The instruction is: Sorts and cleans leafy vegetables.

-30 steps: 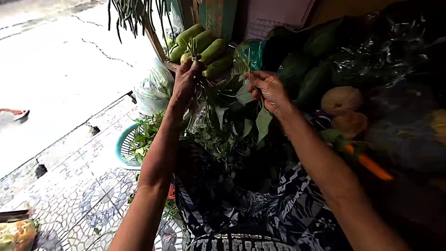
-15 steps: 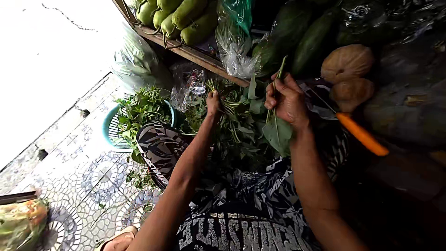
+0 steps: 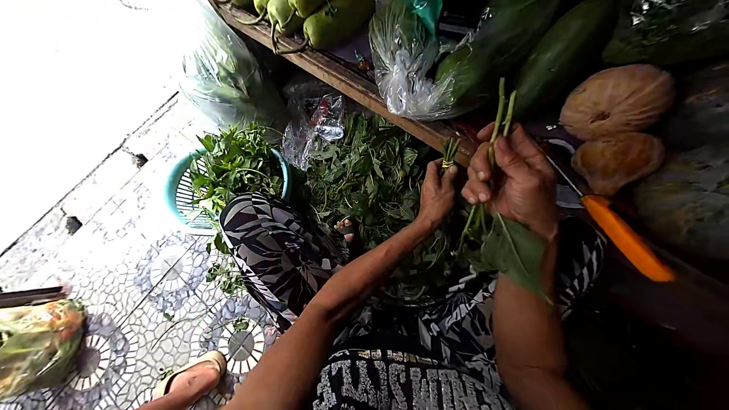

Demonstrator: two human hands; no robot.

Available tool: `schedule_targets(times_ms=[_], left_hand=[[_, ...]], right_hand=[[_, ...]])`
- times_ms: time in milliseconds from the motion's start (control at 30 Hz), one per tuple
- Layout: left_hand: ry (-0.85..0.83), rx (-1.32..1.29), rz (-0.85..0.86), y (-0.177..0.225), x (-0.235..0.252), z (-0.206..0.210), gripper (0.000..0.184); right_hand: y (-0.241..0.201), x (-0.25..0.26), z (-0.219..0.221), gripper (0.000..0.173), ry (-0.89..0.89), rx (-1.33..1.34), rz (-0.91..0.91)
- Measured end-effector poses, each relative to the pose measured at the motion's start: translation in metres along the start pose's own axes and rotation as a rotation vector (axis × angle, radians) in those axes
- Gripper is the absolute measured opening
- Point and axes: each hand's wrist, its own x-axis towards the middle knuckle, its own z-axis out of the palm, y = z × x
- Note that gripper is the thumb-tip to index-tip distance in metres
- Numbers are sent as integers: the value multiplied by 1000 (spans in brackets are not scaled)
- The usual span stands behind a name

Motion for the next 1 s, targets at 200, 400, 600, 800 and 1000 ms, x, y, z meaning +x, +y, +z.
schedule_targets(times_ms=[200, 400, 600, 800, 1000], left_hand=[[313, 466, -395, -86, 59, -105, 43], [286, 476, -397, -114, 63, -154, 37], [331, 504, -269, -113, 58, -145, 38], [140, 781, -110, -105, 70, -155, 29], [-168, 1108, -68, -98, 94, -174, 27]], right_hand=[[95, 16, -3, 20, 32, -345, 550], [200, 15, -3, 28, 226, -339, 775], [236, 16, -6, 32, 196, -473, 751], [264, 16, -17, 33, 147, -574, 679], [268, 20, -25, 35, 100, -644, 721]])
